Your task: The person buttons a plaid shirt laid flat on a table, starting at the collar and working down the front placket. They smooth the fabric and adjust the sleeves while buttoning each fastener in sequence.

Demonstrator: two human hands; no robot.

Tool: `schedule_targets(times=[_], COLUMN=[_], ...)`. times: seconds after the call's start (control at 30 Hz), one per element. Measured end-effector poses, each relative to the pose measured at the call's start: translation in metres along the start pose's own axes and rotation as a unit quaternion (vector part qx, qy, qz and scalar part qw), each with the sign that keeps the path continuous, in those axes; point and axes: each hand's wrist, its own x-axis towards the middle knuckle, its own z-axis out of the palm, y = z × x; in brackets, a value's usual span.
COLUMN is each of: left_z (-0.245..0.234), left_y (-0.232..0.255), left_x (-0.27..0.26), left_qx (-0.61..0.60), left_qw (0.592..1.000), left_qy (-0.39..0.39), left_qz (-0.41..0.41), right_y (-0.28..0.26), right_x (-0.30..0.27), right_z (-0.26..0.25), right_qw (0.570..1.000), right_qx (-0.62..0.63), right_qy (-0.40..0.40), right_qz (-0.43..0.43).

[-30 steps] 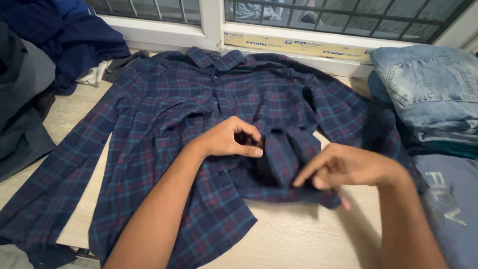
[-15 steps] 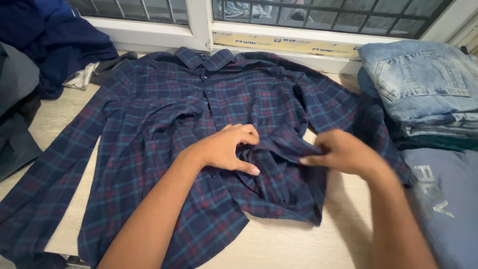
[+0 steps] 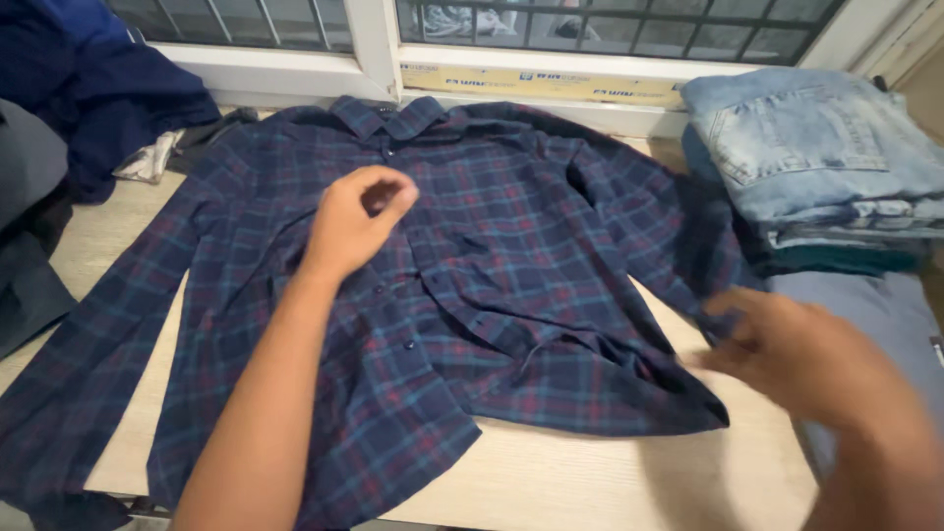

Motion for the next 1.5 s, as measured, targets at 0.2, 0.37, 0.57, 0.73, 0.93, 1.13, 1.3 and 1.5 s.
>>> schedule_targets(times=[0.2, 0.37, 0.57, 0.73, 0.93, 1.13, 1.3, 1.5], left_z=[-0.028, -0.009, -0.020, -0.018, -0.009, 0.001, -0.010, -0.014], left_y=[0.036, 0.072, 0.091, 0.114, 0.141, 0.146, 0.149, 0.132], left_x=[-0.033, -0.078, -0.109, -0.134, -0.173, -0.190, -0.185, -0.170], left_qx=[0.235, 0.238, 0.167, 0.112, 0.195, 0.218, 0.024, -0.009], left_qw=[0.947, 0.928, 0.969, 0.980, 0.951, 0.934, 0.948, 0.970], left_qy=[-0.174, -0.257, -0.162, -0.166, -0.239, -0.269, -0.316, -0.210], left_qz=[-0.132, -0.125, -0.087, -0.010, -0.006, 0.090, 0.042, -0.122], right_y=[-0.091, -0.126, -0.121, -0.127, -0.123, -0.098, -0.095, -0.093], right_x=[0.000, 0.000, -0.040, -0.094, -0.114, -0.090, -0.072, -0.088], right_z=[0.035, 0.067, 0.050, 0.012, 0.023, 0.069, 0.075, 0.044], right_qw=[0.942, 0.944, 0.957, 0.961, 0.975, 0.981, 0.959, 0.938], right_qx=[0.218, 0.073, 0.006, -0.060, -0.028, -0.058, 0.063, 0.171], right_qy=[0.056, 0.044, -0.074, -0.221, -0.205, -0.012, 0.011, -0.044], right_qz=[-0.251, -0.318, -0.281, -0.153, -0.075, -0.187, -0.275, -0.297])
